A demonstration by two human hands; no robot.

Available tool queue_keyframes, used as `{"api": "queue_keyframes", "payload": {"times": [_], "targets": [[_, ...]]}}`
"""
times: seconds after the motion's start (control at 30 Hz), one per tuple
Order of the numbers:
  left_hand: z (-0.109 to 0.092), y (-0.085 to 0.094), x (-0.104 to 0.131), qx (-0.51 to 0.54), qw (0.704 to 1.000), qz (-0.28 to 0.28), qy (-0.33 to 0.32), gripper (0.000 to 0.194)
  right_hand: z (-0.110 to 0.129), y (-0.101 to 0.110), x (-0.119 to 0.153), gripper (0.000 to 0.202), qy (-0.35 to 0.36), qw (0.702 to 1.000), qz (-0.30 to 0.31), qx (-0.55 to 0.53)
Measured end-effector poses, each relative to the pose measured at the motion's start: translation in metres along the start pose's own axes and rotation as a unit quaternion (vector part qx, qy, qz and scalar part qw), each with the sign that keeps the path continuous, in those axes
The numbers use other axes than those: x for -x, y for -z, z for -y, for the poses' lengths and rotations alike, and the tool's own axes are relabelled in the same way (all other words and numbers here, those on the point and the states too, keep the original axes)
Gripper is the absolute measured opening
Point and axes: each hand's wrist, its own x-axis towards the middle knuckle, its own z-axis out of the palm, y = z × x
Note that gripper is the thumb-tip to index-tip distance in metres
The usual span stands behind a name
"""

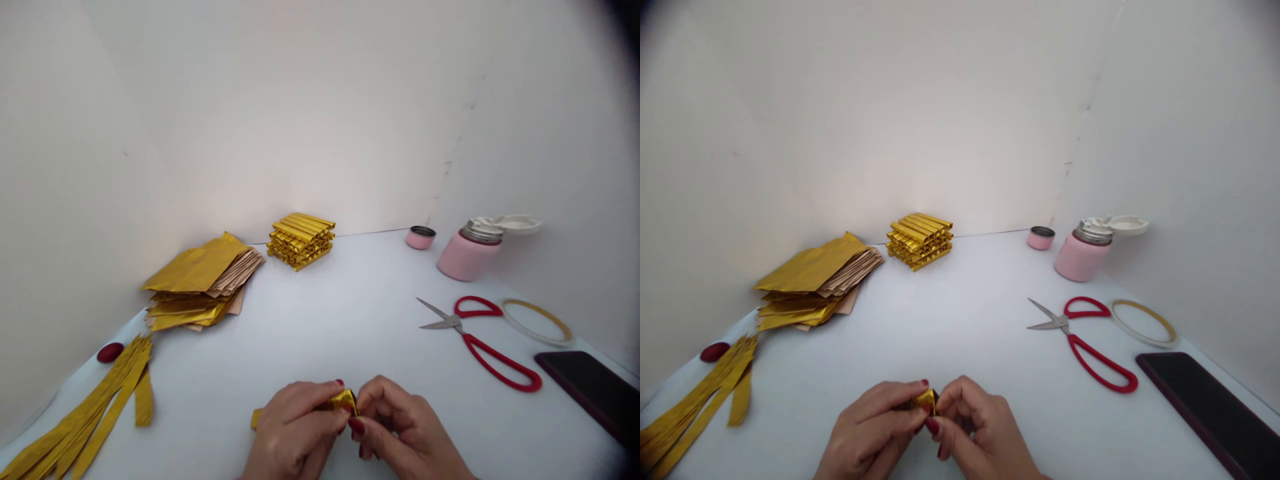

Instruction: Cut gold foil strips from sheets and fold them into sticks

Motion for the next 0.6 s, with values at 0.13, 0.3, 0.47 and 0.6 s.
{"api": "queue_keyframes", "payload": {"times": [0.13, 0.3, 0.47, 0.6], "targets": [[-0.001, 0.0, -0.0024, 0.008, 1.0, -0.005, -0.003, 0.015, -0.0001, 0.0004, -0.0008, 0.024, -0.001, 1.0, 0.007, 0.014], [-0.0036, -0.0001, -0.005, 0.019, 1.0, -0.019, -0.006, 0.017, -0.0006, 0.003, -0.001, 0.026, 0.016, 0.999, 0.012, 0.036], [-0.0015, -0.0013, -0.0022, 0.016, 1.0, -0.013, -0.002, 0.017, -0.0012, 0.0035, -0.0014, 0.029, 0.005, 0.999, 0.009, 0.046], [-0.0003, -0.0023, -0.002, 0.021, 1.0, -0.016, 0.005, 0.013, 0.0004, 0.0017, -0.0003, 0.029, -0.003, 0.999, 0.01, 0.034]]}}
